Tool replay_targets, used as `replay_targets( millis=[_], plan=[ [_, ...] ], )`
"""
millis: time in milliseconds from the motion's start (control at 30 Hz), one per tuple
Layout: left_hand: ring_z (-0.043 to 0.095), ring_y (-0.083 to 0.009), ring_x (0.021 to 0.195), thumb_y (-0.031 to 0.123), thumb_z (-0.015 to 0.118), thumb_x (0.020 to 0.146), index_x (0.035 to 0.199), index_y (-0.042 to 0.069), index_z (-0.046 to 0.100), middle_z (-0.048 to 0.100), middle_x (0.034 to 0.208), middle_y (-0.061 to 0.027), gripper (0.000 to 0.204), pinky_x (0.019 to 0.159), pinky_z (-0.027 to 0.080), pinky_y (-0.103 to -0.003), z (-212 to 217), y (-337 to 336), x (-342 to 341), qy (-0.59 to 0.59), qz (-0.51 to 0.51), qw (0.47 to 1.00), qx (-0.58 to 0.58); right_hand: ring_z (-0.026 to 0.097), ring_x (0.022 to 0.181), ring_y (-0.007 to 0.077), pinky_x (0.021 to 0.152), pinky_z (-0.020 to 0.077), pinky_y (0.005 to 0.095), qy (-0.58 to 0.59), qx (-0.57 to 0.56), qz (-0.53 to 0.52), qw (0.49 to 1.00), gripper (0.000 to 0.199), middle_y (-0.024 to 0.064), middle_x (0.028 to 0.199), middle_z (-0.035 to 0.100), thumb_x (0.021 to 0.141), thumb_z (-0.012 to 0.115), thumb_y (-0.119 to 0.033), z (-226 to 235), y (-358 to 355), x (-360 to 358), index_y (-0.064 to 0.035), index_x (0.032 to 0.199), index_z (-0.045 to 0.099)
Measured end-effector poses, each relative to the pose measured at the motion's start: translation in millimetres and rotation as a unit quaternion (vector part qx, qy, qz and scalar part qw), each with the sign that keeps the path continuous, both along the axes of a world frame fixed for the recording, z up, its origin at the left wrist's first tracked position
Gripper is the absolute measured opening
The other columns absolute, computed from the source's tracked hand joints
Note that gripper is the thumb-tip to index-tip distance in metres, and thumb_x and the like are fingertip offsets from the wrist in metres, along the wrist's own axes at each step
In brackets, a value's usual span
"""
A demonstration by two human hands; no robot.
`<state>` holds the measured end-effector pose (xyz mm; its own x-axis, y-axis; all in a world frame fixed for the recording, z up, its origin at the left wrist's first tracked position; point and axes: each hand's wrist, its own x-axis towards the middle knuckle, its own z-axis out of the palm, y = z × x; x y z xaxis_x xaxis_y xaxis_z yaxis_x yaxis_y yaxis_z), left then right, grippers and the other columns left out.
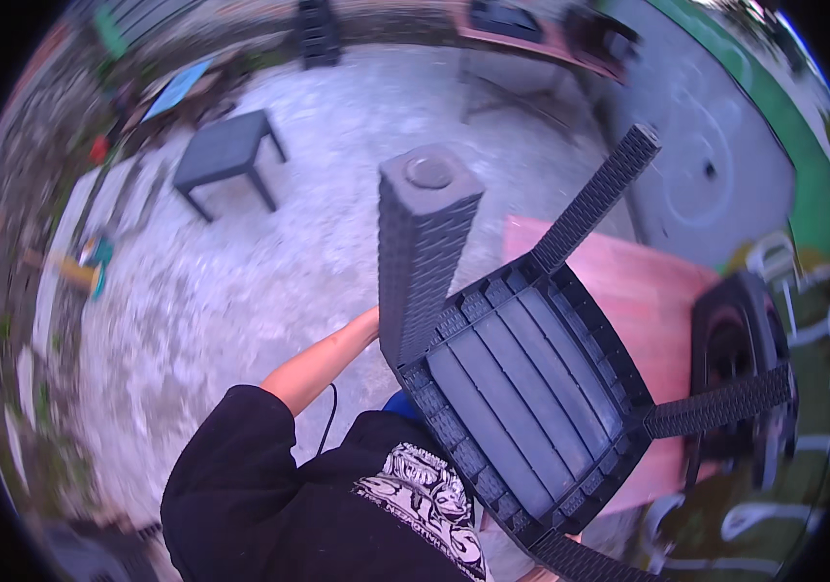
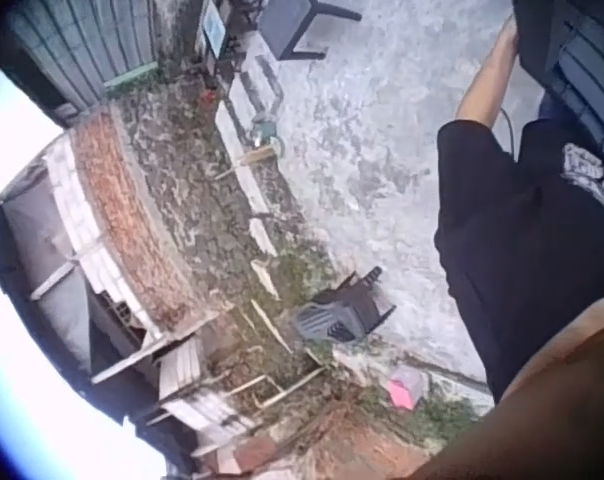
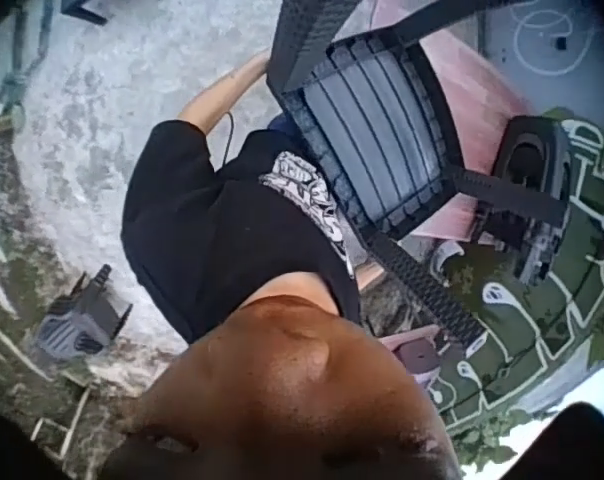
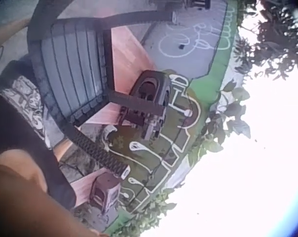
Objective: Assembling plastic tables by attaching legs to the table tops and then arranging stools in an outdoor area.
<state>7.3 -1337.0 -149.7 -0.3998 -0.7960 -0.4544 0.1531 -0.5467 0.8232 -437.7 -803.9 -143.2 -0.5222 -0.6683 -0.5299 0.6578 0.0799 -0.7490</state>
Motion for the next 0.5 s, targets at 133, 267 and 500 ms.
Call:
replay_targets(
  millis=[133,267,500],
  plan=[
    [0.064,-0.016,0.076,0.021,0.053,0.095,0.099,0.001,0.064,0.066,0.094,-0.0078,0.023,0.069,0.054,-0.03,10.0,100.9,63.0,0.054,0.096,0.994,0.009,0.069,0.081,0.0257,0.073,0.0581,0.0382,0.031,-0.034,0.134,0.99,0.04,0.0146,0.099,0.069,0.089,0.058,-0.028,-24.8,-9.2,-26.6,0.0046,0.111,0.062],
    [0.064,-0.0163,0.077,0.021,0.052,0.096,0.103,0.001,0.063,0.067,0.095,-0.0078,0.025,0.07,0.054,-0.03,-1.9,153.5,47.0,0.137,0.098,0.985,-0.04,0.069,0.081,0.0256,0.073,0.0581,0.0382,0.095,-0.121,0.18,0.971,0.039,0.0147,0.099,0.069,0.089,0.058,-0.028,-63.4,-25.2,-54.2,0.0047,0.111,0.062],
    [0.065,-0.0168,0.079,0.022,0.05,0.098,0.108,-0.001,0.062,0.067,0.096,-0.0079,0.028,0.071,0.055,-0.03,21.2,265.1,101.4,0.242,0.045,0.962,-0.119,0.069,0.082,0.0256,0.074,0.058,0.0382,0.188,-0.261,0.213,0.923,0.038,0.0147,0.099,0.069,0.09,0.057,-0.026,-34.5,-51.5,-20.8,0.0048,0.111,0.062]
  ],
)
